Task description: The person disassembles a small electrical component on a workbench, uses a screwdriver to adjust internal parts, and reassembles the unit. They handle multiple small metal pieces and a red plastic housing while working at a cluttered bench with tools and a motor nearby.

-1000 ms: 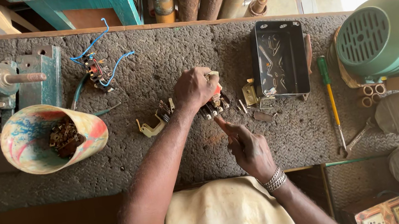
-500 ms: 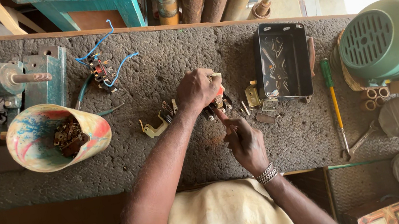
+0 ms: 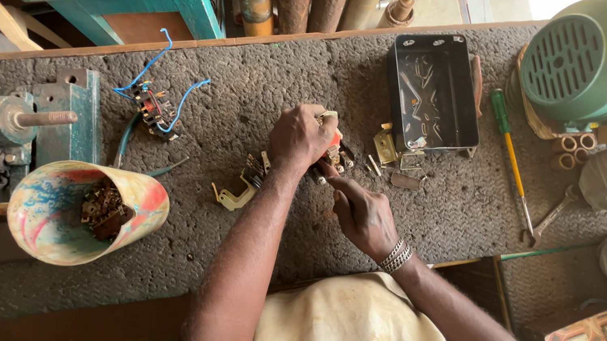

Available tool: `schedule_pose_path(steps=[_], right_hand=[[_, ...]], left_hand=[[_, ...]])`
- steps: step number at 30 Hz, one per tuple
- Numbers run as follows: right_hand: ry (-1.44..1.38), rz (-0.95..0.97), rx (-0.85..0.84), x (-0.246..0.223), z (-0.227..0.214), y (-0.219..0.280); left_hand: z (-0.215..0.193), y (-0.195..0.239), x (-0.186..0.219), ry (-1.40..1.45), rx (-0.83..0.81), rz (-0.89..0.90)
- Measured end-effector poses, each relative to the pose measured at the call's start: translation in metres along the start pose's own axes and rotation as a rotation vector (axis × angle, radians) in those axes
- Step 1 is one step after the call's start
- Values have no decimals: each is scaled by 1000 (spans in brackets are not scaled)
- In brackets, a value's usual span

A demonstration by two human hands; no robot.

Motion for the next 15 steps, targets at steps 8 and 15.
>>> schedule_pose_path(steps=[8, 15], right_hand=[[-263, 194, -17, 1, 3, 5], [-524, 388, -88, 7, 3, 6]], left_hand=[[3, 3, -3, 1, -61, -14], [0, 4, 0, -10, -48, -30]])
Point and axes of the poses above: each hand's wrist, its own y-axis away from the middle knuckle, its own z-axis out of the palm, x = y × z, the point moved 3 cm from there along -y, towards the middle knuckle, and after that the axes turned 1 degree about -z, right-handed, at the moved point
